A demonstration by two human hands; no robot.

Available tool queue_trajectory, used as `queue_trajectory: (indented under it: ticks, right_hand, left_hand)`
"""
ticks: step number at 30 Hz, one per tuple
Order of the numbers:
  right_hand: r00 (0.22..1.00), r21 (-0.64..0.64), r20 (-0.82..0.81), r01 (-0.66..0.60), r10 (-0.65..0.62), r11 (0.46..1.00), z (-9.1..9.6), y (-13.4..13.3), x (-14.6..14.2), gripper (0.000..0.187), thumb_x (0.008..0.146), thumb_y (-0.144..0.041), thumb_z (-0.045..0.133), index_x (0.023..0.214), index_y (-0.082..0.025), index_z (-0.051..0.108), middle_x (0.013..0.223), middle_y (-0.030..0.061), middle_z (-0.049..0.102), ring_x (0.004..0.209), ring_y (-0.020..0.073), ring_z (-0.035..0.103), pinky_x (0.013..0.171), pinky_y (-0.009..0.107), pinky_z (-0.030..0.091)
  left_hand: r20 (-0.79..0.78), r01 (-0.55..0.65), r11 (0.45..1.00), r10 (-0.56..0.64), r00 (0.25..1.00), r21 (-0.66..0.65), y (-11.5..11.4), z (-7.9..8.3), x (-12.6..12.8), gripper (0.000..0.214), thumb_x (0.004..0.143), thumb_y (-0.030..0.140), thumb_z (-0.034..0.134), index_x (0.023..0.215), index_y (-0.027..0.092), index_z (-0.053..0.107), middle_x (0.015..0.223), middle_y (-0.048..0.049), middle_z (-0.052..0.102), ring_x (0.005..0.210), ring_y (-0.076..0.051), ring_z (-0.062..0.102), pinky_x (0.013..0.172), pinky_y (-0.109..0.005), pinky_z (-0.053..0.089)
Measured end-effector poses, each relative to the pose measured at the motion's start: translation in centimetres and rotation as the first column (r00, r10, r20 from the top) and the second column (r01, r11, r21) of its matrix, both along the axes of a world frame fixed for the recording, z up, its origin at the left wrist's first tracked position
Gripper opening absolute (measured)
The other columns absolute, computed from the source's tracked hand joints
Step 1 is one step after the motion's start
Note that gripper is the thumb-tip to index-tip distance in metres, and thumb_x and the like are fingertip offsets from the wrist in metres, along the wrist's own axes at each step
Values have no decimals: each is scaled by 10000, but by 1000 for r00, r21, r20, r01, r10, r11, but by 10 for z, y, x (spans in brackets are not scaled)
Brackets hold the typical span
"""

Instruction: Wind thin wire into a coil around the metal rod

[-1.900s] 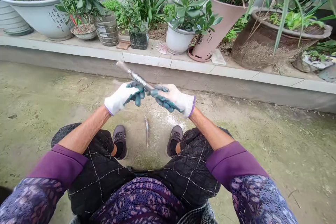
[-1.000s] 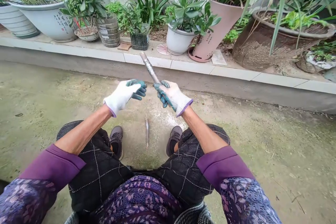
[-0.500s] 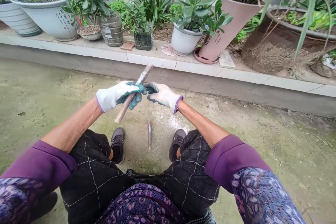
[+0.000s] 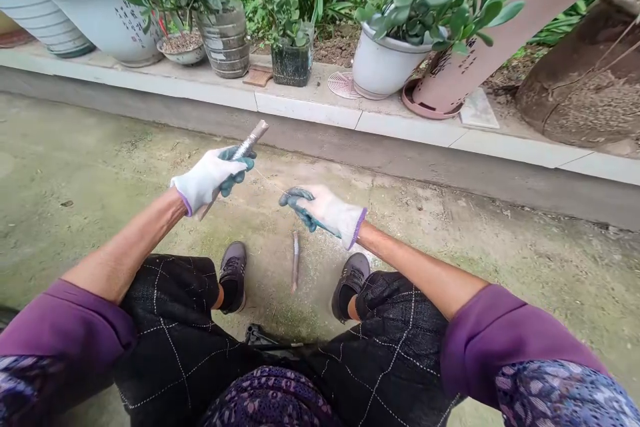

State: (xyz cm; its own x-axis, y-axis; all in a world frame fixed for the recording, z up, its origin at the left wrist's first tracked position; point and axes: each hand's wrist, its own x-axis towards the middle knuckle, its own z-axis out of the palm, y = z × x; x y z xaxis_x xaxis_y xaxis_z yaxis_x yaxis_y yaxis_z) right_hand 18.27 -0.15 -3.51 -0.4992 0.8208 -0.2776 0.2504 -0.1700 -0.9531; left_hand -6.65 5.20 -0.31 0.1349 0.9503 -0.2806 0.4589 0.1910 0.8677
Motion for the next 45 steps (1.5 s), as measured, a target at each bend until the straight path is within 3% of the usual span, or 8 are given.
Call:
queue_trajectory:
  ticks: [5,9,18,25,29,36,41,45]
  right_hand:
    - [981,290,147,79,-126,954,21,1,20,268,837,-333,518,895,-146,702,580,-35,495,480,99,391,430,223,331]
    - [887,515,409,-32,-213,856,7,18,38,259,849,-226,488,869,-168,739,751,23,673,628,139,536,624,262,427]
    - [677,377,734,-342,-53,861,2,-2,24,310,955,-208,445,1044,-180,741,955,73,756,805,187,654,730,265,440]
    - [500,332,865,-523,-33,785,38,-11,1,303,965,-306,475,1038,-190,745,916,96,752,772,214,647,650,297,379]
    - [726,419,682,-289,-89,861,31,16,23,248,895,-262,512,901,-178,746,848,50,720,700,159,603,644,260,417]
    - [852,268,521,-107,-51,957,18,2,15,239,865,-206,478,940,-166,702,652,-8,597,534,109,508,521,225,384]
    - [755,359,646,-432,114,827,31,-24,-6,225,910,-255,506,882,-185,718,732,5,661,635,119,533,608,241,360]
    - [739,430,673,-370,-19,823,31,-5,14,199,876,-242,539,847,-190,729,732,3,654,642,124,518,612,251,350]
  left_hand:
    - [-514,320,945,-306,801,-64,-9,-21,19,225,818,277,634,1019,182,671,656,16,569,475,-102,457,454,-238,345]
    - [-648,716,669,-638,416,-199,-40,-35,62,116,780,277,646,849,204,705,689,-18,649,569,-149,536,523,-261,355]
    - [-385,450,883,-373,844,132,-20,-2,51,228,850,353,591,987,183,658,687,11,612,523,-115,509,497,-222,393]
    - [-856,714,685,-449,255,-147,-33,-32,53,294,879,177,514,1097,175,711,825,-138,734,758,-262,707,638,-299,469]
    - [-726,744,668,-526,443,-30,-46,-26,60,224,876,266,547,970,199,739,775,-64,715,696,-207,663,620,-270,458]
    - [-61,352,933,-348,935,76,-40,3,47,299,830,379,598,1049,191,678,642,17,566,452,-98,431,420,-215,364]
    - [-657,467,884,-349,668,5,-21,-21,42,72,730,242,654,784,198,672,614,-36,616,645,-202,620,649,-290,463]
    - [-648,543,829,-487,585,-133,-37,-37,53,31,656,197,698,659,213,672,568,-37,626,695,-231,666,678,-299,473]
